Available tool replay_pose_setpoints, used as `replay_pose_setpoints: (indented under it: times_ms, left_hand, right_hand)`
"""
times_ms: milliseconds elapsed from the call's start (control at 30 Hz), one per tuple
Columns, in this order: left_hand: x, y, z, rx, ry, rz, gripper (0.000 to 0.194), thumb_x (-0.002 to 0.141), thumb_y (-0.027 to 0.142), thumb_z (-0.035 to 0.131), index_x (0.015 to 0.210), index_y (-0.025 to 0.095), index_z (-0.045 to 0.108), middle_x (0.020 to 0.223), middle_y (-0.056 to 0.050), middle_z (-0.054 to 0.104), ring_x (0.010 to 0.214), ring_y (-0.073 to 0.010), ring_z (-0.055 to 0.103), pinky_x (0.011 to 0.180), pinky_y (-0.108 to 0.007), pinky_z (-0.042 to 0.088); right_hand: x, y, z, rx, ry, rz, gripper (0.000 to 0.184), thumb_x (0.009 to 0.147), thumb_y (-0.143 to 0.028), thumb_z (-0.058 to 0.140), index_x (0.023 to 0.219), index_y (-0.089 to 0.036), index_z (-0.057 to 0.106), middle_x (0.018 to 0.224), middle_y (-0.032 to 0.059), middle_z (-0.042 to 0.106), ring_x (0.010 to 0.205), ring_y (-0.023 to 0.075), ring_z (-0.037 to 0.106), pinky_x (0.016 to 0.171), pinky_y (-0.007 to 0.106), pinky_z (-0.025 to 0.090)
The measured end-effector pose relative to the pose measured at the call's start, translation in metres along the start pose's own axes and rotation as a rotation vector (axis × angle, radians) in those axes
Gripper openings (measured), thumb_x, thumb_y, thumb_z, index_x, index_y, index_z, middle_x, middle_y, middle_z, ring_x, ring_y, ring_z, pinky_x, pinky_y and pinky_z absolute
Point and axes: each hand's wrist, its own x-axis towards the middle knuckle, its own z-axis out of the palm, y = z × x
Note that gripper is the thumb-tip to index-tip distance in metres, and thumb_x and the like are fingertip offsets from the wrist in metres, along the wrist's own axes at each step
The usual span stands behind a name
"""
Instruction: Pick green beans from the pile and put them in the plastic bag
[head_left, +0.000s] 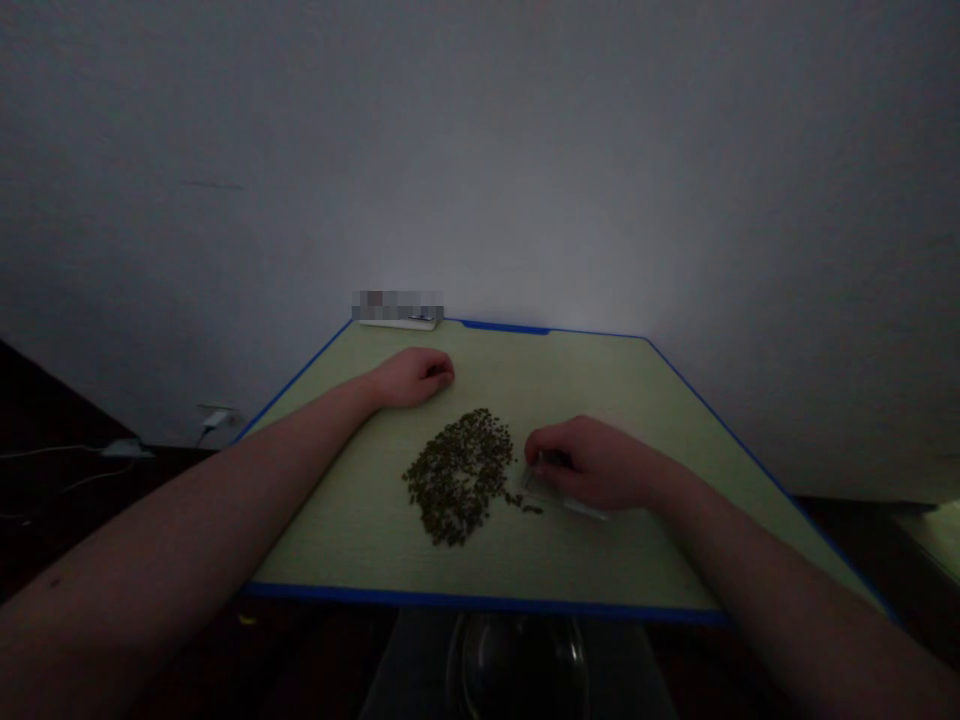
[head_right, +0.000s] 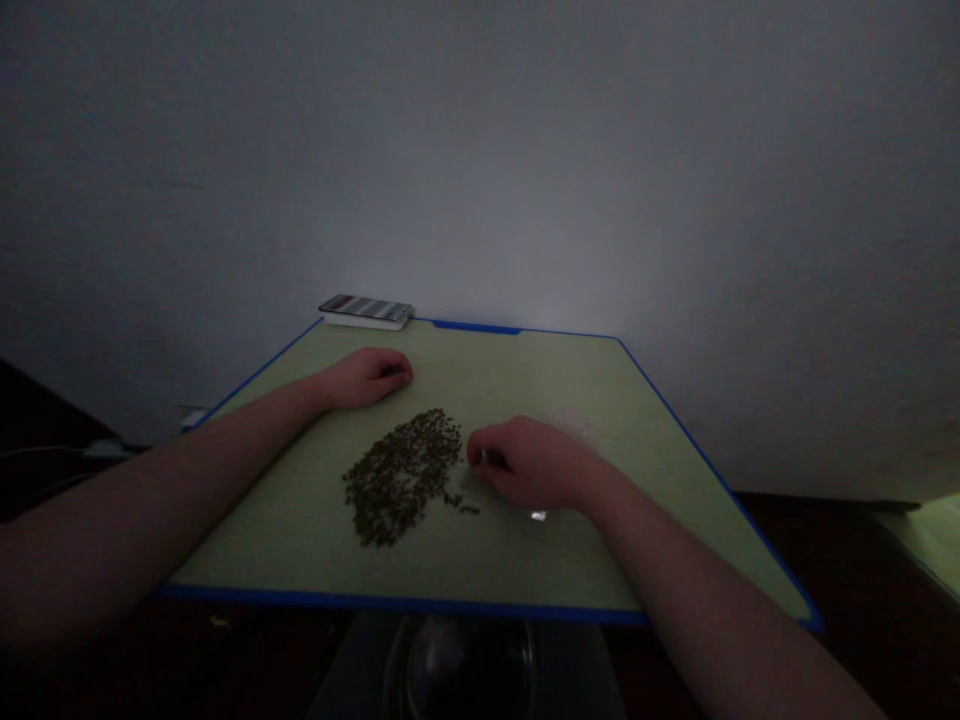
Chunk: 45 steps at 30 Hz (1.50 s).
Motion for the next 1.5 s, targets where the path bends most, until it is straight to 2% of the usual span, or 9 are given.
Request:
replay_pose_setpoints:
  times_ms: [467, 833, 1333, 1500]
  left_hand:
    - [-0.0006, 0.0021, -0.0017, -0.008, -0.007, 0.003, 0.029, 0.079, 0.037, 0.044, 0.084, 0.016, 0.063, 0.07, -0.002, 0.06, 0.062, -0.0124, 0.05, 0.058, -0.024, 0.036]
    - [-0.0001, 0.0014, -0.0013, 0.01, -0.005, 0.016, 0.028, 0.079, 0.037, 0.044, 0.083, 0.016, 0.062, 0.07, -0.002, 0.06, 0.062, -0.0128, 0.049, 0.058, -0.024, 0.035]
    - [-0.0007, 0.0007, -0.001, -0.009, -0.003, 0.003, 0.026, 0.079, 0.036, 0.045, 0.083, 0.016, 0.062, 0.07, -0.002, 0.06, 0.062, -0.0128, 0.05, 0.058, -0.025, 0.035]
    - [-0.0002, 0.0006, -0.0009, -0.005, 0.002, 0.017, 0.026, 0.08, 0.036, 0.045, 0.083, 0.016, 0.063, 0.071, -0.002, 0.061, 0.063, -0.0128, 0.05, 0.059, -0.025, 0.035]
  right_hand:
    - [-0.0014, -0.0031, 0.001, 0.028, -0.028, -0.037, 0.013, 0.08, -0.02, 0.05, 0.084, -0.02, 0.062, 0.062, -0.0021, 0.055, 0.054, 0.01, 0.044, 0.053, 0.023, 0.028]
    - [0.0011, -0.0062, 0.0047, 0.002, 0.027, -0.015, 0.015, 0.08, -0.022, 0.051, 0.088, -0.02, 0.063, 0.06, -0.0017, 0.058, 0.052, 0.01, 0.044, 0.051, 0.023, 0.028]
    - [0.002, -0.0002, 0.0017, -0.088, 0.119, 0.12, 0.014, 0.077, -0.022, 0.051, 0.085, -0.019, 0.062, 0.062, 0.0003, 0.06, 0.052, 0.0102, 0.046, 0.052, 0.024, 0.026]
    - [0.0011, -0.0012, 0.0022, -0.097, 0.116, 0.105, 0.013, 0.076, -0.021, 0.051, 0.084, -0.019, 0.062, 0.062, 0.0, 0.06, 0.052, 0.0107, 0.046, 0.051, 0.025, 0.025]
